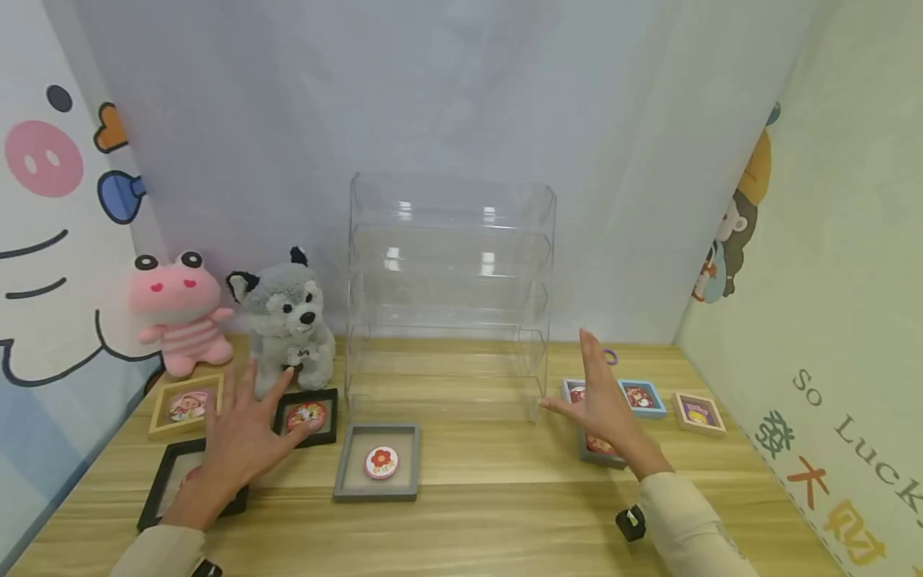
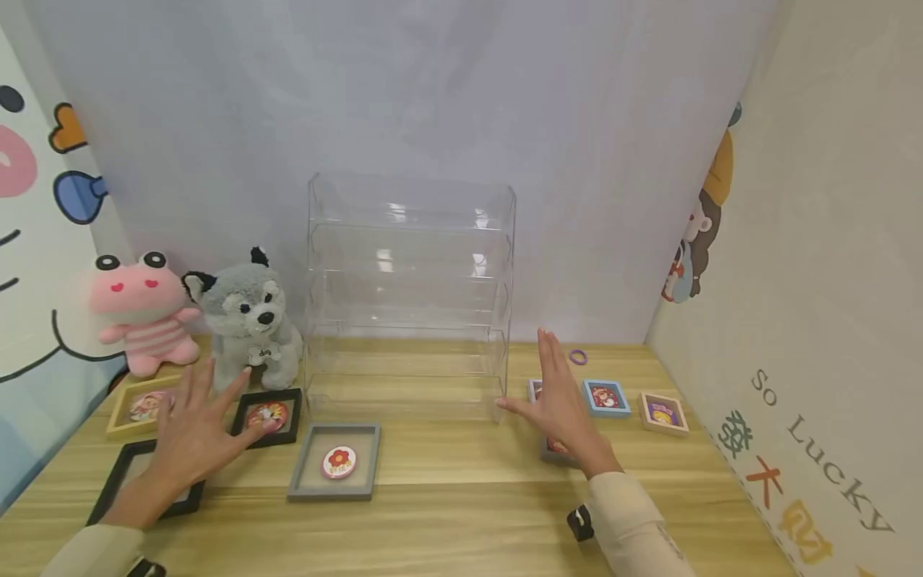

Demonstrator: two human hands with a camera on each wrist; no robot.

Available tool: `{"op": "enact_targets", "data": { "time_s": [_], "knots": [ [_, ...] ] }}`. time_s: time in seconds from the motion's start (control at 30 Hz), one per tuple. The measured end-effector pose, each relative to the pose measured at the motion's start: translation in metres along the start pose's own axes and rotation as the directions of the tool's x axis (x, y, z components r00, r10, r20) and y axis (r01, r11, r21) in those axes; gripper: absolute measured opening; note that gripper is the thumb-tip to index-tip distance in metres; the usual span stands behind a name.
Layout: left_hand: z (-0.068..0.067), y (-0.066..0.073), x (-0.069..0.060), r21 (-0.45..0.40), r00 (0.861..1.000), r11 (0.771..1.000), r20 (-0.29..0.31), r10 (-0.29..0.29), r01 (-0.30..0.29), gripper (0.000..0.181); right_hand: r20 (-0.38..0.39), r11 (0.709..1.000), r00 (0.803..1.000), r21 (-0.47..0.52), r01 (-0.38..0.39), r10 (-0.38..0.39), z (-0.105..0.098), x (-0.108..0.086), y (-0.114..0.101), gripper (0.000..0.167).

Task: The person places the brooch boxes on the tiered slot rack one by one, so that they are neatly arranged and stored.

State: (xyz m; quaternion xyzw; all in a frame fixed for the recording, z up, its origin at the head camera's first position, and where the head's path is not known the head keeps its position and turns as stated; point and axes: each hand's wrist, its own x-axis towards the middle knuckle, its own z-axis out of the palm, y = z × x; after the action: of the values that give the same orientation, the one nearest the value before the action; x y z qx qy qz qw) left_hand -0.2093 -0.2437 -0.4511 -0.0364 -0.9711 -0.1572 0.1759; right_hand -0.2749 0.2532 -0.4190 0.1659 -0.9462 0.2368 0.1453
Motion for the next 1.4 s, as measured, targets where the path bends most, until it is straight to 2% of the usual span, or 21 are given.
{"op": "enact_targets", "data": {
  "time_s": [0.17,0.3,0.4,0.47,0.53,0.6,0.7,0.77,0.8,0.87,0.97,1.07,1.3,1.4],
  "knots": [
    [-0.005,0.017,-0.001,-0.106,1.0,0.994,-0.013,-0.004,0.002,0.084,-0.006,0.996,0.998,0.068,0.061,-0.061,-0.008,0.019,-0.01,0.127],
    [-0.005,0.034,-0.004,-0.233,1.0,0.972,0.0,-0.019,0.019,0.076,0.001,0.989,0.994,0.107,0.106,-0.107,-0.013,0.038,-0.019,0.124],
    [-0.003,0.046,-0.007,-0.294,1.0,0.956,0.016,-0.018,0.022,0.073,0.029,0.985,0.993,0.129,0.111,-0.116,-0.015,0.051,-0.025,0.122],
    [-0.002,0.054,-0.009,-0.315,0.999,0.949,0.045,-0.014,0.028,0.072,0.05,0.985,0.992,0.135,0.109,-0.116,-0.016,0.06,-0.028,0.12],
    [-0.001,0.061,-0.01,-0.339,0.995,0.94,0.101,-0.013,0.047,0.073,0.072,0.986,0.992,0.136,0.098,-0.108,-0.018,0.067,-0.032,0.118],
    [0.0,0.066,-0.01,-0.356,0.983,0.931,0.186,-0.011,0.078,0.076,0.091,0.988,0.991,0.132,0.083,-0.095,-0.019,0.072,-0.035,0.117],
    [0.002,0.07,-0.01,-0.372,0.946,0.919,0.323,-0.001,0.128,0.08,0.123,0.99,0.99,0.131,0.055,-0.071,-0.02,0.076,-0.039,0.117],
    [0.004,0.07,-0.01,-0.387,0.924,0.91,0.382,0.01,0.15,0.079,0.14,0.991,0.988,0.13,0.041,-0.059,-0.021,0.078,-0.04,0.118],
    [0.005,0.07,-0.01,-0.395,0.919,0.906,0.394,0.017,0.152,0.078,0.145,0.991,0.988,0.132,0.037,-0.056,-0.02,0.079,-0.04,0.118],
    [0.008,0.068,-0.01,-0.405,0.919,0.903,0.394,0.029,0.145,0.074,0.149,0.99,0.987,0.136,0.031,-0.051,-0.02,0.079,-0.041,0.119],
    [0.013,0.066,-0.01,-0.406,0.928,0.906,0.371,0.044,0.119,0.067,0.149,0.991,0.988,0.132,0.029,-0.048,-0.02,0.08,-0.041,0.12],
    [0.016,0.066,-0.007,-0.394,0.93,0.913,0.366,0.045,0.11,0.064,0.152,0.991,0.987,0.132,0.022,-0.043,-0.019,0.081,-0.04,0.12],
    [0.019,0.068,-0.004,-0.433,0.92,0.884,0.391,0.009,0.175,0.062,0.155,0.99,0.987,0.139,0.015,-0.037,-0.02,0.084,-0.04,0.118],
    [0.021,0.07,-0.004,-0.433,0.916,0.88,0.401,-0.005,0.194,0.062,0.161,0.991,0.986,0.135,0.008,-0.03,-0.019,0.086,-0.04,0.116]
  ]
}}
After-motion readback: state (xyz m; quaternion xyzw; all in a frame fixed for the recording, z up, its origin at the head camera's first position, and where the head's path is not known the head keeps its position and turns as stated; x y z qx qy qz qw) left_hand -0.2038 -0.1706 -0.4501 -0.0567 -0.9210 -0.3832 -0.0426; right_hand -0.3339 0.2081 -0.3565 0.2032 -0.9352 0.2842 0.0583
